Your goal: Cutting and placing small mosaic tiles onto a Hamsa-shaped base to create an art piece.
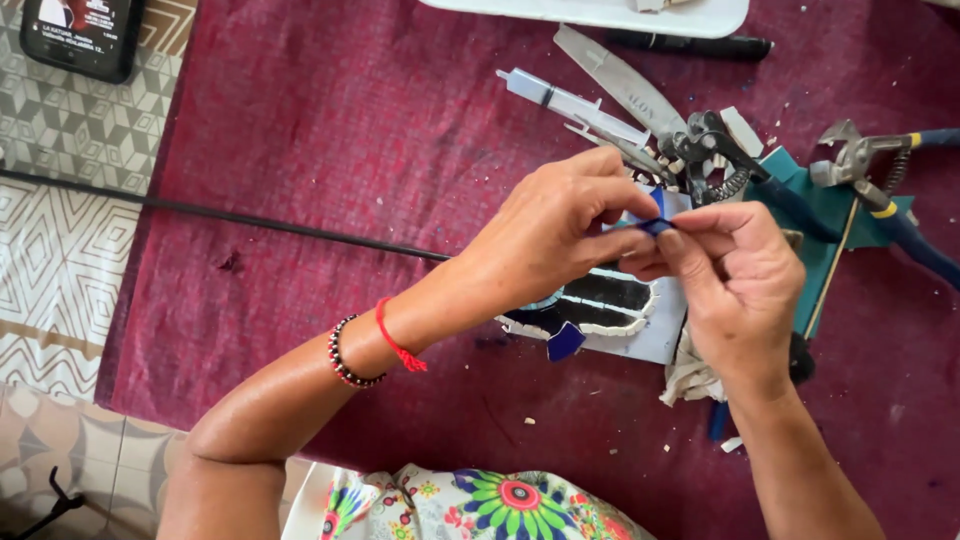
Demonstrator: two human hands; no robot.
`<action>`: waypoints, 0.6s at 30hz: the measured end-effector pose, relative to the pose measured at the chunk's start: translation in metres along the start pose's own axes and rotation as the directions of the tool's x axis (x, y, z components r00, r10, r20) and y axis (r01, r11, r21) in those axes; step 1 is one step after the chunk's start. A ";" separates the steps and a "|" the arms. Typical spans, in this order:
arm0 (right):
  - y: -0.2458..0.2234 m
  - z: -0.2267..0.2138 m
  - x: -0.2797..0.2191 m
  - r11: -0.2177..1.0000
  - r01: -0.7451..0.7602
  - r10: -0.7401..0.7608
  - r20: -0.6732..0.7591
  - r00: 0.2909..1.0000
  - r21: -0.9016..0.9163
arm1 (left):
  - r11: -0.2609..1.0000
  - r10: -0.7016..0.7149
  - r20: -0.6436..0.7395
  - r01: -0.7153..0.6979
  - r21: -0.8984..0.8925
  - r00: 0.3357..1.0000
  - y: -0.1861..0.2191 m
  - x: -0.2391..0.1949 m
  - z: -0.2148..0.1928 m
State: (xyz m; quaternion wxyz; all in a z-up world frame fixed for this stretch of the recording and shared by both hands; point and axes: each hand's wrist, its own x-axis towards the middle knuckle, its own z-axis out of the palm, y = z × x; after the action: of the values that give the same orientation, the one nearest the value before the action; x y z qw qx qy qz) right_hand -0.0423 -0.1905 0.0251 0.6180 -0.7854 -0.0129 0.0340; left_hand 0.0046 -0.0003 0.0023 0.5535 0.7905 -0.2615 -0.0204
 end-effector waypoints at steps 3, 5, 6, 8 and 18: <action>-0.001 -0.001 0.000 0.989 0.101 -0.097 0.043 0.994 -0.108 | 0.999 0.003 -0.016 -0.004 -0.039 1.000 -0.010 -0.004 0.011; -0.003 -0.003 0.001 0.989 0.089 -0.085 0.033 0.996 -0.116 | 0.998 0.008 0.004 -0.008 -0.068 1.000 -0.008 -0.003 0.008; -0.005 -0.005 0.002 0.989 0.076 -0.074 0.023 0.997 -0.124 | 0.995 0.013 0.024 -0.011 -0.097 1.000 -0.007 -0.002 0.007; -0.006 -0.007 0.003 0.992 0.063 -0.061 0.023 0.998 -0.107 | 0.975 -0.045 0.038 0.052 -0.218 0.998 -0.010 -0.001 0.009; -0.007 -0.012 0.004 0.956 0.175 -0.162 0.074 0.984 -0.235 | 0.854 -0.247 0.121 0.275 -0.442 0.961 -0.013 0.002 0.008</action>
State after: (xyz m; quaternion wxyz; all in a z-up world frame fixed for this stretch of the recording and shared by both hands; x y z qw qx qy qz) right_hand -0.0376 -0.2006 0.0351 0.5182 -0.8493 -0.1005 0.0008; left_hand 0.0086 -0.0046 -0.0114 0.7070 0.6660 -0.1563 -0.1794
